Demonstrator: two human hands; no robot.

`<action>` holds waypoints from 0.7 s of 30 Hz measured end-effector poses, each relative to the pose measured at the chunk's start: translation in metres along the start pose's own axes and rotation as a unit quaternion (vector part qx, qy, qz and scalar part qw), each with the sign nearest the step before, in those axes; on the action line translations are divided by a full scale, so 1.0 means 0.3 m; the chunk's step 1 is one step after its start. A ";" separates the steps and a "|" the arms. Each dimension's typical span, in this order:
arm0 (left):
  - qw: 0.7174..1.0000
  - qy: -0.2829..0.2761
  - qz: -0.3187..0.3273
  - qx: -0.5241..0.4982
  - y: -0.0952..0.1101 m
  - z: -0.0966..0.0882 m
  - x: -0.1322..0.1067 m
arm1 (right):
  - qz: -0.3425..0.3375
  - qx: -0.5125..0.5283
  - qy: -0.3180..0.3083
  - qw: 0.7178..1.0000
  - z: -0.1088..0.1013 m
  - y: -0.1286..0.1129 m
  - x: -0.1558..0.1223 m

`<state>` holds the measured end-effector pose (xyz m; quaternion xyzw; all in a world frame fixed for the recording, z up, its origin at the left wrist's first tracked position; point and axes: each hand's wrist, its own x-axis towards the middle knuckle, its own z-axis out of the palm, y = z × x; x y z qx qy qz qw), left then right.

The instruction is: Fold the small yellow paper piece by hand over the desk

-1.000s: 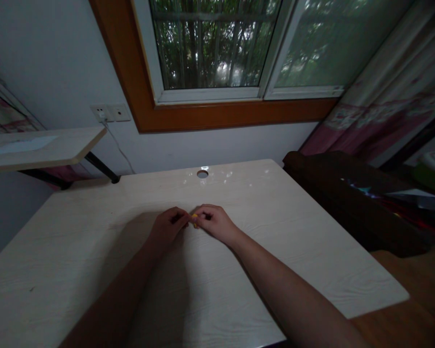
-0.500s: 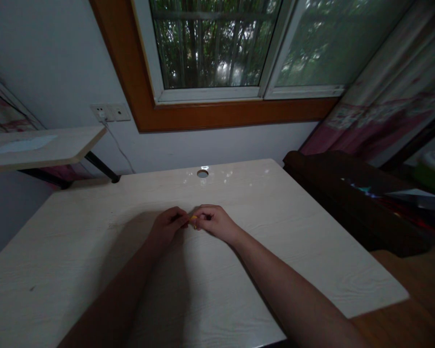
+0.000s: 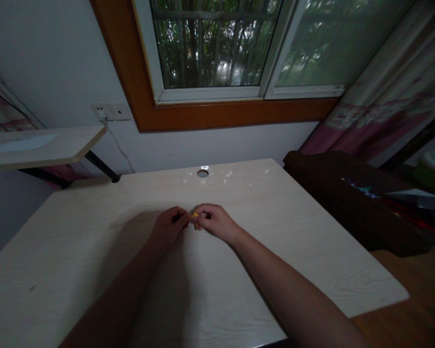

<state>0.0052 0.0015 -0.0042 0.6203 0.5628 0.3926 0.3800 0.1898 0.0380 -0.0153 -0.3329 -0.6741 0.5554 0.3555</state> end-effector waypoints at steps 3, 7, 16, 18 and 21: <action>1.000 -0.003 -0.007 -0.006 -0.004 -0.001 0.004 | 0.011 0.023 -0.002 1.000 0.001 0.008 0.002; 0.999 0.009 -0.013 -0.029 -0.003 -0.007 0.009 | 0.018 0.047 0.002 0.999 0.000 0.013 0.008; 0.996 0.037 -0.002 -0.083 -0.008 -0.013 0.011 | -0.035 0.136 -0.002 0.990 -0.008 0.012 0.011; 0.996 0.040 -0.004 -0.080 -0.014 -0.014 0.013 | -0.038 0.124 0.002 0.992 -0.008 0.011 0.009; 0.997 0.044 -0.012 -0.057 -0.018 -0.013 0.014 | -0.031 0.093 0.014 0.995 -0.005 0.007 0.006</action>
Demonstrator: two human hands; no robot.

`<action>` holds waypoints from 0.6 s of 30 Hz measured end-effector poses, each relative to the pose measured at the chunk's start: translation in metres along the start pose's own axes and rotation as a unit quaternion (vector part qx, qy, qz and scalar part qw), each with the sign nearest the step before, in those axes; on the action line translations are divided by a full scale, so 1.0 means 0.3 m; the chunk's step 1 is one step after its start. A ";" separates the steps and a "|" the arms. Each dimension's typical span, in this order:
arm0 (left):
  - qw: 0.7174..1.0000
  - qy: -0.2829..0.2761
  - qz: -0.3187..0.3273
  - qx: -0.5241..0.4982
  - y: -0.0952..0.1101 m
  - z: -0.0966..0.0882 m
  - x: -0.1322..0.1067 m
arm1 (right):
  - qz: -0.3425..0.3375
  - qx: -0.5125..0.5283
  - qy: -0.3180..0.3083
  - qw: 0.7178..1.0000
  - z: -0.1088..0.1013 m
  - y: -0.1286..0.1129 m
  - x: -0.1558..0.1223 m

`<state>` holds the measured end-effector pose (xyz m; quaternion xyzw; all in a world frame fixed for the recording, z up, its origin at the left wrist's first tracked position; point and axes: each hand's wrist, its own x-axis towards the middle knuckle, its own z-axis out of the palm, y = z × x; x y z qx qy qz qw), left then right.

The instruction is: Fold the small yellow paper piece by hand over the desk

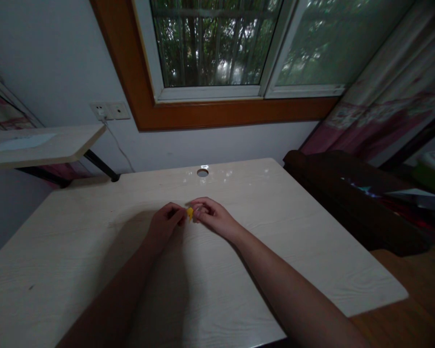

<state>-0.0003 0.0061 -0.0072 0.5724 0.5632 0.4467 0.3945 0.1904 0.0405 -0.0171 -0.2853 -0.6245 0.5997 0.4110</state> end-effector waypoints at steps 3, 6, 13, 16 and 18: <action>1.000 0.001 -0.005 0.031 0.001 0.002 -0.002 | 0.000 -0.060 0.010 0.998 0.003 -0.006 -0.002; 0.999 -0.008 -0.001 0.049 0.002 0.005 -0.005 | -0.020 -0.123 0.013 0.992 0.004 -0.011 -0.002; 0.999 -0.030 0.007 0.032 -0.007 0.013 -0.007 | 0.036 -0.049 0.025 0.998 0.004 0.011 0.004; 0.999 -0.022 0.022 0.021 -0.011 0.019 -0.006 | 0.049 -0.007 0.029 0.998 0.004 0.022 0.006; 0.998 0.001 0.057 0.021 -0.012 0.023 -0.006 | 0.056 0.007 0.037 0.998 0.005 0.023 0.007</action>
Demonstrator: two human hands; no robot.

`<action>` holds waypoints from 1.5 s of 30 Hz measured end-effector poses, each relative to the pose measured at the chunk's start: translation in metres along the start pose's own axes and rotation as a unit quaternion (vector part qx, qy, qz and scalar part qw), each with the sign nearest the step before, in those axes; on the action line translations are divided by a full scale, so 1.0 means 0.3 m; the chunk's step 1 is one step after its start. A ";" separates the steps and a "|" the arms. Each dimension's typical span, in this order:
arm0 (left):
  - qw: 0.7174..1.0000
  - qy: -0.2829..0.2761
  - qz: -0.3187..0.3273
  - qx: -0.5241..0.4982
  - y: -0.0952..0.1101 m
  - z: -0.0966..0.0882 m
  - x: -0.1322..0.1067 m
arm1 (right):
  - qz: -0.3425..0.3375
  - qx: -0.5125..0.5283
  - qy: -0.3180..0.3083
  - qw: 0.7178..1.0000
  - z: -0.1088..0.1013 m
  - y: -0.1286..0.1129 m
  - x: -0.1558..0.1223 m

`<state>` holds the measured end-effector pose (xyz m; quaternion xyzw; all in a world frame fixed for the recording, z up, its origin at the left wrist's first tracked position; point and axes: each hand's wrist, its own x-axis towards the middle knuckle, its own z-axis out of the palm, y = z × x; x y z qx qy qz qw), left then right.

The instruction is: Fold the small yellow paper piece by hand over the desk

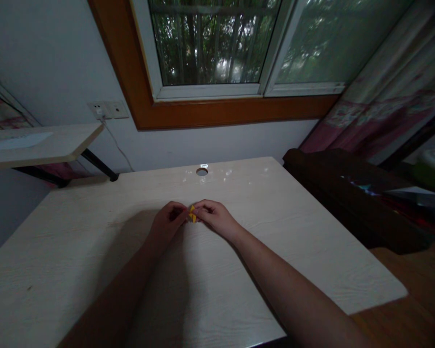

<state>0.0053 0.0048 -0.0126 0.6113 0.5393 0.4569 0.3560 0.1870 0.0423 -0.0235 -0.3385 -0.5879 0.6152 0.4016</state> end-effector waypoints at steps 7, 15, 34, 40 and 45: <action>0.979 0.033 0.181 0.092 0.005 0.000 -0.007 | 0.017 0.027 0.018 0.999 -0.004 -0.018 0.006; 0.940 0.040 0.268 0.207 -0.020 -0.009 -0.005 | 0.011 0.028 0.005 1.000 -0.007 -0.023 0.001; 0.946 0.002 0.237 0.223 -0.014 -0.012 -0.004 | -0.116 -0.036 -0.005 0.993 -0.019 -0.044 -0.015; 0.938 -0.023 0.241 0.249 -0.014 -0.009 -0.003 | -0.158 -0.197 -0.031 0.967 -0.034 -0.079 -0.024; 0.931 -0.033 0.244 0.269 -0.011 -0.005 -0.007 | -0.193 -0.262 -0.035 0.945 -0.043 -0.072 -0.025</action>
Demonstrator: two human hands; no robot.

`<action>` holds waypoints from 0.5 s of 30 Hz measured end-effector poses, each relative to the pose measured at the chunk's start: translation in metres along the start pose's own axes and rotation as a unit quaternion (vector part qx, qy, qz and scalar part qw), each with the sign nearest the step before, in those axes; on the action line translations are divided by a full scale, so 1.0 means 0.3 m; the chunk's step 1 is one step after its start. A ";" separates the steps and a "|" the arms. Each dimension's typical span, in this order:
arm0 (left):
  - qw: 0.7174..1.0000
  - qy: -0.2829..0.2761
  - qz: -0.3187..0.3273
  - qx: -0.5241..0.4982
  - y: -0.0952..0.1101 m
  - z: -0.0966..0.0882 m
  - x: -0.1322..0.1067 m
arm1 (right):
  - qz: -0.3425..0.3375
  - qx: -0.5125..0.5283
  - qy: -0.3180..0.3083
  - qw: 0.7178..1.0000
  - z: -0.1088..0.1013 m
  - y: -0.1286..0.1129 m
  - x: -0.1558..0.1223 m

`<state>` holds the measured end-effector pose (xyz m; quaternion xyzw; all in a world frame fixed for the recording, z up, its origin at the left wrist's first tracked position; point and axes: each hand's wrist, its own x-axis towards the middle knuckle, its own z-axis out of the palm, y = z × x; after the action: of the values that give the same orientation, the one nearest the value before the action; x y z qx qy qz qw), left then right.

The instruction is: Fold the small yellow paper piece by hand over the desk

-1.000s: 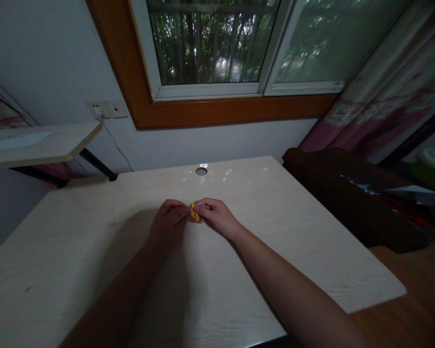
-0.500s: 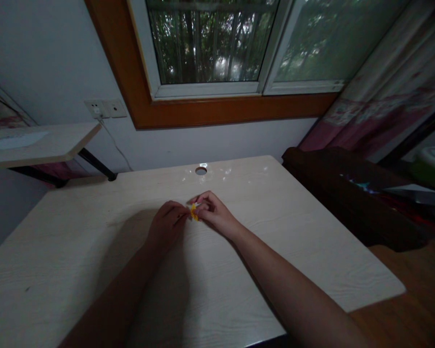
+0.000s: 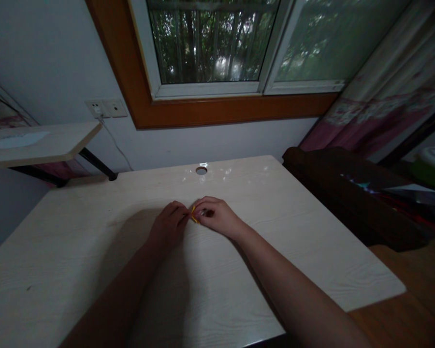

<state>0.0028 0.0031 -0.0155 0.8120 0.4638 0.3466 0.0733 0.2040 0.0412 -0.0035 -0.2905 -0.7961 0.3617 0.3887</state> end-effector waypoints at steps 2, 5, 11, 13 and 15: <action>1.000 -0.005 -0.002 0.008 0.002 0.000 -0.001 | -0.003 -0.011 -0.007 1.000 0.002 0.009 -0.001; 1.000 -0.018 -0.002 0.014 0.004 0.001 -0.001 | 0.003 -0.022 -0.010 1.000 0.008 0.014 -0.004; 1.000 -0.008 -0.016 0.005 0.004 0.010 0.000 | 0.026 -0.052 0.028 0.998 0.031 -0.005 -0.005; 1.000 -0.003 -0.021 0.001 0.004 0.010 0.002 | 0.036 -0.050 0.040 0.997 0.040 -0.011 -0.005; 1.000 -0.002 -0.029 -0.003 0.005 0.009 0.003 | 0.047 -0.047 0.052 0.996 0.048 -0.012 -0.005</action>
<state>0.0059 0.0036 -0.0165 0.7987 0.4863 0.3437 0.0869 0.1921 0.0330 -0.0075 -0.3642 -0.7764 0.3258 0.3979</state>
